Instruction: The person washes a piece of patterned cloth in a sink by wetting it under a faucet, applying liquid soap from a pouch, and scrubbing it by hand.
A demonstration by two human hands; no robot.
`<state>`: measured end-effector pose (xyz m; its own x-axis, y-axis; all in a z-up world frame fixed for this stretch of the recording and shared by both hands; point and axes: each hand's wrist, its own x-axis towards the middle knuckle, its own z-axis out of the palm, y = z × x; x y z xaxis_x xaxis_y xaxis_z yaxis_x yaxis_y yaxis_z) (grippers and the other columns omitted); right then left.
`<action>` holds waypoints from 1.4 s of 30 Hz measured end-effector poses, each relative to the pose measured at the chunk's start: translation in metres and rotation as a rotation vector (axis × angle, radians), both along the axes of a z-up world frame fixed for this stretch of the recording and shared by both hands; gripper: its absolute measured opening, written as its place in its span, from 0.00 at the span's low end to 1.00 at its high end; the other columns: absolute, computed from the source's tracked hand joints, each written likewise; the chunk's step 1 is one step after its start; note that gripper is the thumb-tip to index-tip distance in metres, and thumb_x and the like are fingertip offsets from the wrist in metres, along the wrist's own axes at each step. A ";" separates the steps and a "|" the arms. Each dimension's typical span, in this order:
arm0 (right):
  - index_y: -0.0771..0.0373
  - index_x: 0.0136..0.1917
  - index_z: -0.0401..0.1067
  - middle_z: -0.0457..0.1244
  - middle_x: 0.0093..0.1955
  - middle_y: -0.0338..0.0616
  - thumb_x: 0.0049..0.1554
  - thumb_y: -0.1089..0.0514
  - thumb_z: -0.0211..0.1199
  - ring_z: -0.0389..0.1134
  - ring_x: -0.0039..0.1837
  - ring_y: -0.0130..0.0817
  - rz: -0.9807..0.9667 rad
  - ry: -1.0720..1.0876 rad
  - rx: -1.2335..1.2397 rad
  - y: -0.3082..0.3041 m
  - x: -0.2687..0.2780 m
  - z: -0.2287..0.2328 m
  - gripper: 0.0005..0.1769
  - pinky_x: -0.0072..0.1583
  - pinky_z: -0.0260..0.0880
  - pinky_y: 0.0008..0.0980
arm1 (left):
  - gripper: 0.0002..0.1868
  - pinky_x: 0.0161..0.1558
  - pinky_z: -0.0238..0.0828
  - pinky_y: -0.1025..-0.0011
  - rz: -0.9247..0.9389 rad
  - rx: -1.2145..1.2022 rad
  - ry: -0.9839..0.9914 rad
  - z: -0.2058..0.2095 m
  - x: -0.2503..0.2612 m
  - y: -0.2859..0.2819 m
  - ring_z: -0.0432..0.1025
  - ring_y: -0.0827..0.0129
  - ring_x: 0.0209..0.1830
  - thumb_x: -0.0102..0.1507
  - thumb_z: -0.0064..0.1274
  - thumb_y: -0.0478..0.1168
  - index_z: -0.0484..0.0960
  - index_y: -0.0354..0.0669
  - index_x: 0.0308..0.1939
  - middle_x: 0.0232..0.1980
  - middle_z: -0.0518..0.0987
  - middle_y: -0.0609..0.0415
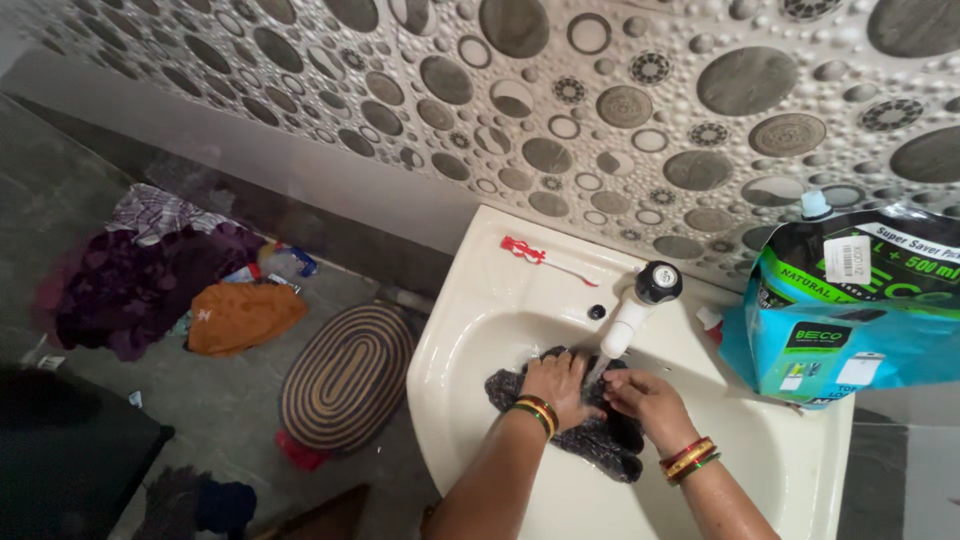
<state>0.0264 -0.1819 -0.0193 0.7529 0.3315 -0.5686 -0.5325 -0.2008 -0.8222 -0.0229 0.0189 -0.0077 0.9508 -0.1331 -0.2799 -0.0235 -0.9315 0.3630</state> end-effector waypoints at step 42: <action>0.56 0.57 0.77 0.71 0.53 0.51 0.50 0.62 0.58 0.72 0.57 0.51 0.445 -0.554 -0.954 -0.146 -0.029 0.014 0.21 0.60 0.71 0.45 | 0.49 0.55 0.68 0.52 0.171 -0.108 0.074 0.049 -0.033 0.011 0.76 0.46 0.52 0.53 0.66 0.66 0.64 0.40 0.64 0.51 0.80 0.39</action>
<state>-0.0029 -0.3275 -0.0048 0.8999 0.2452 -0.3607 0.1195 -0.9339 -0.3369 -0.0560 0.0295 0.0409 0.9394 -0.0047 -0.3427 0.1621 -0.8750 0.4562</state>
